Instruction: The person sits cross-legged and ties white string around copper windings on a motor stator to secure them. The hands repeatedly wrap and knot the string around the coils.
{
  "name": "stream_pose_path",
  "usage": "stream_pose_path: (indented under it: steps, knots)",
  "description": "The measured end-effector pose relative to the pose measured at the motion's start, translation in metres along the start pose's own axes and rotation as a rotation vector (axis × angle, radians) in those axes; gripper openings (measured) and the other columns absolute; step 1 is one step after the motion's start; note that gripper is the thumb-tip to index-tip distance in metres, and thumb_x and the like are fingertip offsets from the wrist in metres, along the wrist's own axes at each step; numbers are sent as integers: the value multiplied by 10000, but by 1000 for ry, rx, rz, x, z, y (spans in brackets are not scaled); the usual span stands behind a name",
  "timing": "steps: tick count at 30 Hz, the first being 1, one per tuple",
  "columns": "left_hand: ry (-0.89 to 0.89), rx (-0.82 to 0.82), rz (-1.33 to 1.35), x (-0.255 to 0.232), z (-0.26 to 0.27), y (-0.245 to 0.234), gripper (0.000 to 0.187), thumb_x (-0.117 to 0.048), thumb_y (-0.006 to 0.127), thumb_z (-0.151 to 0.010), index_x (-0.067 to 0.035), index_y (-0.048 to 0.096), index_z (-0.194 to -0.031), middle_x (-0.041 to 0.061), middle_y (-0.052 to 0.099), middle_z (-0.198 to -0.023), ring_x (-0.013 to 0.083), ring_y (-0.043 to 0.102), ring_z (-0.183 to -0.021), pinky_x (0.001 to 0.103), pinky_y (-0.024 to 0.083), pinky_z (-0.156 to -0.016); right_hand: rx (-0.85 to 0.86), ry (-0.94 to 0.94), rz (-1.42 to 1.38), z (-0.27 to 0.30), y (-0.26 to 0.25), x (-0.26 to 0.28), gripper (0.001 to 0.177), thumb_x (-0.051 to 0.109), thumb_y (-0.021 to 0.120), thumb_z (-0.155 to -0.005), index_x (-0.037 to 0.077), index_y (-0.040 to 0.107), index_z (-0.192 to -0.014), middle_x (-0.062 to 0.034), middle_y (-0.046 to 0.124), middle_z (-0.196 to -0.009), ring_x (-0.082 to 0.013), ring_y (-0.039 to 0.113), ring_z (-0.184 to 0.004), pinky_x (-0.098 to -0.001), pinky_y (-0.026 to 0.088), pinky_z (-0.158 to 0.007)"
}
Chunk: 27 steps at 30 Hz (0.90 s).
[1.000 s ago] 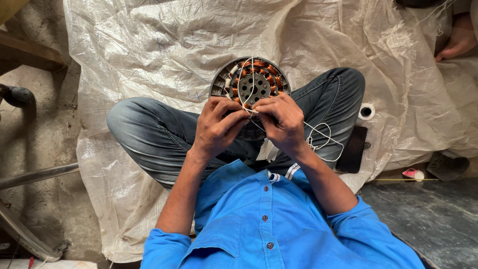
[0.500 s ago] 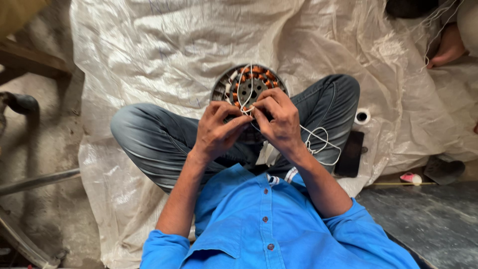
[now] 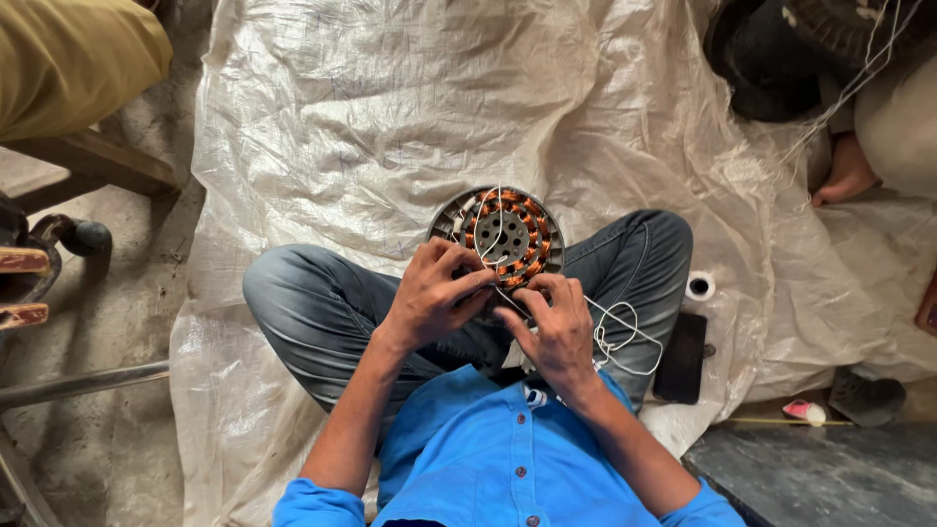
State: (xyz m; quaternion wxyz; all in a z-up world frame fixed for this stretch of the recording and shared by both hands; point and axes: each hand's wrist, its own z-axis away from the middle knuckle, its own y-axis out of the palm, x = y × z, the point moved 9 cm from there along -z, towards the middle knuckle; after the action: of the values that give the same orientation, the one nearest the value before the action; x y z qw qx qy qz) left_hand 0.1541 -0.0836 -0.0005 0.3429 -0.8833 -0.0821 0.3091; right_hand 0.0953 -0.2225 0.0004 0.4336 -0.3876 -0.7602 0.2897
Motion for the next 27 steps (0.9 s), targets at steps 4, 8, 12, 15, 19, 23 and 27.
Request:
stream_pose_path:
  steps: [4,8,12,15,19,23,27]
  knots:
    - [-17,6,-3,4,11,7,328,-168,829,-811,-180,732,-1124,-4,630,-1082,250,559,-1025,400,469,-900,97,-1,-241,10,12,-7,146,130,825,-851,70,735,-949,-62,619,-987,-240,598,-894,-381,511,-750]
    - [-11,-4,-24,9,15,11,328,-180,837,-829,-198,735,-1140,1,616,-1091,246,547,-1055,397,447,-908,309,33,-1001,23,-3,-10,141,177,793,-884,71,717,-940,-49,636,-1016,-196,642,-897,-341,521,-744]
    - [-15,-18,-17,12,20,14,324,-176,842,-830,-211,735,-1134,-16,615,-1098,235,538,-1068,390,444,-921,238,-81,-1120,16,-56,-12,212,234,805,-847,74,723,-958,-53,656,-1010,-219,635,-914,-363,494,-764]
    - [-23,-18,-9,10,21,14,328,-176,837,-822,-200,728,-1130,-11,615,-1107,241,536,-1080,396,440,-929,114,-93,-500,-2,-68,-18,267,278,814,-820,76,727,-972,-56,671,-1006,-236,630,-927,-379,474,-778]
    - [-27,-5,-14,9,19,13,312,-182,835,-852,-198,726,-1144,-11,609,-1106,239,531,-1078,389,434,-932,81,-68,63,-14,-24,-7,343,336,825,-783,78,733,-989,-61,691,-1001,-259,623,-944,-401,447,-798]
    - [-28,-8,-15,10,18,13,309,-168,820,-850,-187,720,-1142,-5,604,-1114,244,531,-1090,400,437,-941,86,-1,24,-8,4,-10,338,350,862,-774,84,716,-923,-55,649,-919,-250,586,-884,-392,439,-767]
    - [-51,11,4,12,20,17,321,-153,815,-852,-190,719,-1156,-4,602,-1124,243,533,-1103,403,444,-946,113,-54,7,7,14,-7,215,240,837,-836,94,735,-955,-27,644,-908,-228,580,-873,-384,421,-747]
